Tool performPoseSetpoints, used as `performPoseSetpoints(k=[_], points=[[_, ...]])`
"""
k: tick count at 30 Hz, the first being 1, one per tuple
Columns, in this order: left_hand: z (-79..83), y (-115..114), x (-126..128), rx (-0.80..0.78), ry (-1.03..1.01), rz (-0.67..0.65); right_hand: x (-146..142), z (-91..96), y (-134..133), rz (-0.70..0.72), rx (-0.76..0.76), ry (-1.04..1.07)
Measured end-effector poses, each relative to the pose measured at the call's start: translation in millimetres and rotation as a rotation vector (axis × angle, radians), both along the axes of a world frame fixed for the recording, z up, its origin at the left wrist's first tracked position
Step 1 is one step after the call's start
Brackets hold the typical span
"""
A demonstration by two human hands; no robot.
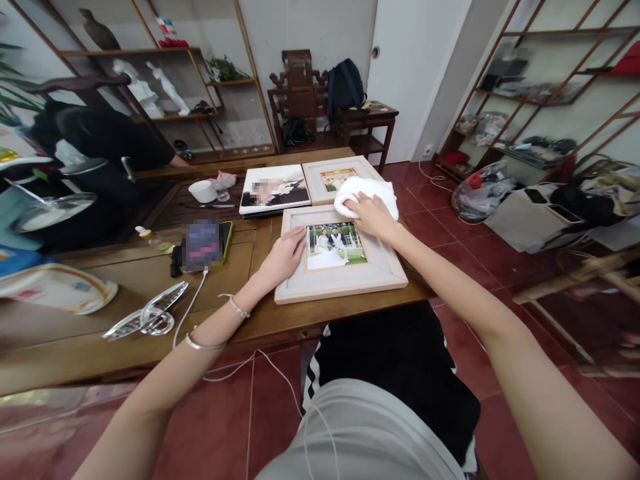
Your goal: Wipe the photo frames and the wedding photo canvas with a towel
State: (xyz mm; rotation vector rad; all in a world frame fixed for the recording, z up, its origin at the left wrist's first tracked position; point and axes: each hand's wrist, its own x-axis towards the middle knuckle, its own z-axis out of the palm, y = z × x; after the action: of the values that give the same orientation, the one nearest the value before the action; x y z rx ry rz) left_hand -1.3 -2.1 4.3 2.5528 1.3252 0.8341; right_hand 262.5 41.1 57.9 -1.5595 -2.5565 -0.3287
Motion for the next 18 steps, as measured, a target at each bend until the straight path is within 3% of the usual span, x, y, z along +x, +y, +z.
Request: performPoseSetpoints(k=[6,14,18], points=[[-1.3,1,0,0.007,-0.013,0.006,3,2.4,-23,0.052,-0.03,-0.061],[-3.9,1,-1,0.014,-0.02,0.008,7,34.0,-109,0.191,-0.195,-0.174],[-4.5,2,-1,0.005,-0.016,0.0,4,38.1,-140,0.253,-0.244,-0.143]])
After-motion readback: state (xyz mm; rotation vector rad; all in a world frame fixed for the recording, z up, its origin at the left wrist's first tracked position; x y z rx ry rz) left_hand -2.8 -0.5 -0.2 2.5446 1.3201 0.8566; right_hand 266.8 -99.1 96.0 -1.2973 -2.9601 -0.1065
